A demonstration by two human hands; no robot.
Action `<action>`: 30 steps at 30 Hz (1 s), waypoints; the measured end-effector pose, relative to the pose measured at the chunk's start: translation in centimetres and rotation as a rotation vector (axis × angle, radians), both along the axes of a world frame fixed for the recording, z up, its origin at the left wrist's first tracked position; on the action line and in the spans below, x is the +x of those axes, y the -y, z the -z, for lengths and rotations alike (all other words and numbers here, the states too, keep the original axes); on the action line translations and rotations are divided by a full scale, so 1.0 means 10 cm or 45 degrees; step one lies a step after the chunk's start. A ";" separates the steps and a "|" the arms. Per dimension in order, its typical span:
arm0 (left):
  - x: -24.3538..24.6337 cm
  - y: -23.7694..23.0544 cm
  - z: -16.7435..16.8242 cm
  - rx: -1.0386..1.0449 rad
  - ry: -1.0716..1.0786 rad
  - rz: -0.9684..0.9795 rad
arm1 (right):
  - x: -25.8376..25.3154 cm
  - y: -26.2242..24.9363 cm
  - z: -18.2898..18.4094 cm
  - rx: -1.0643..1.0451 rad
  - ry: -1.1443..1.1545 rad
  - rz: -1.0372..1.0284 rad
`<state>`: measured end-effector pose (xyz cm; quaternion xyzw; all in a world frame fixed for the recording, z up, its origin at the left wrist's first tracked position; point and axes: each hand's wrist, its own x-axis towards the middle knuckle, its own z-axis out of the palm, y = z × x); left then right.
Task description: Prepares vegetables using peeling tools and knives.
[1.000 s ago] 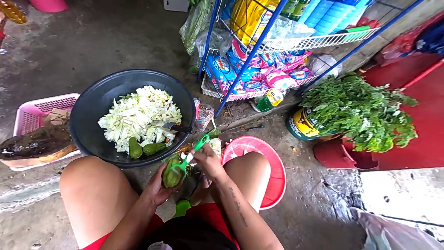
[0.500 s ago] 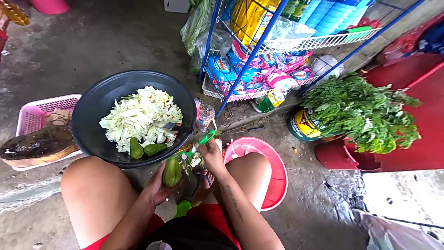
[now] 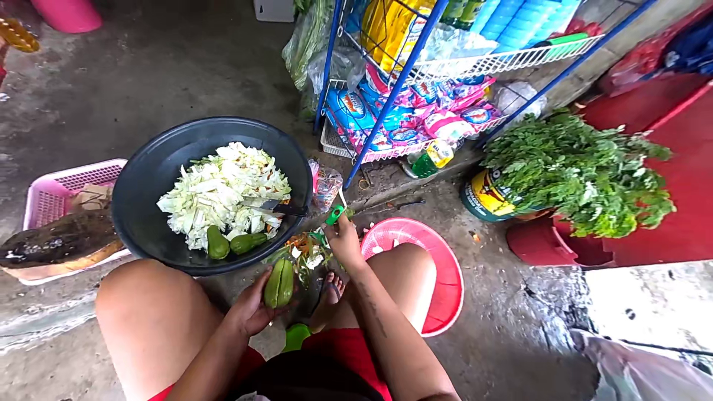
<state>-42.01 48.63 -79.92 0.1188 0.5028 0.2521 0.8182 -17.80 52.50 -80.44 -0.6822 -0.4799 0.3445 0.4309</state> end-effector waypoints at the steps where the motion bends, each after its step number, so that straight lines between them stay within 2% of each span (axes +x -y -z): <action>1: 0.01 -0.01 0.01 -0.015 -0.008 -0.039 | -0.08 0.08 -0.07 0.072 -0.138 -0.009; 3: 0.03 -0.01 0.01 -0.032 -0.031 -0.074 | -0.22 0.27 -0.22 0.076 -0.577 -0.078; 5: 0.05 0.00 0.01 -0.031 -0.054 -0.073 | -0.33 0.41 -0.26 -0.038 -0.898 -0.193; 7: 0.07 0.01 0.02 -0.029 -0.062 -0.062 | -0.40 0.48 -0.23 -0.142 -1.025 -0.304; 9: 0.07 0.03 0.02 -0.041 -0.064 -0.039 | -0.39 0.44 -0.17 -0.171 -1.096 -0.266; 11: 0.05 0.07 0.02 -0.039 -0.046 -0.004 | -0.25 0.28 -0.04 -0.153 -0.966 -0.083; 14: 0.02 0.08 0.02 -0.040 -0.018 0.013 | 0.08 0.03 0.16 -0.179 -0.154 0.109; 16: 0.01 0.03 0.01 -0.048 -0.017 -0.043 | 0.08 0.03 0.08 -0.067 0.091 0.136; 17: 0.01 0.02 0.03 -0.062 -0.024 -0.090 | 0.01 0.09 0.00 0.026 0.058 0.121; 19: 0.03 0.01 0.04 -0.077 -0.070 -0.151 | -0.19 0.26 -0.21 0.128 -0.299 0.007; 21: 0.05 0.01 0.04 -0.070 -0.092 -0.176 | -0.37 0.43 -0.34 0.055 -0.665 -0.145; 23: 0.08 0.01 0.04 -0.044 -0.093 -0.181 | -0.49 0.52 -0.35 -0.055 -0.789 -0.288; 25: 0.09 0.02 0.05 -0.038 -0.114 -0.191 | -0.53 0.51 -0.27 -0.093 -0.834 -0.315; 27: 0.10 0.04 0.04 -0.037 -0.155 -0.187 | -0.47 0.40 -0.17 -0.096 -0.851 -0.220; 28: 0.09 0.06 0.04 -0.038 -0.171 -0.178 | -0.41 0.31 -0.10 -0.093 -0.768 -0.147; 30: 0.09 0.09 0.04 -0.046 -0.171 -0.163 | -0.20 0.16 0.03 -0.092 -0.362 -0.014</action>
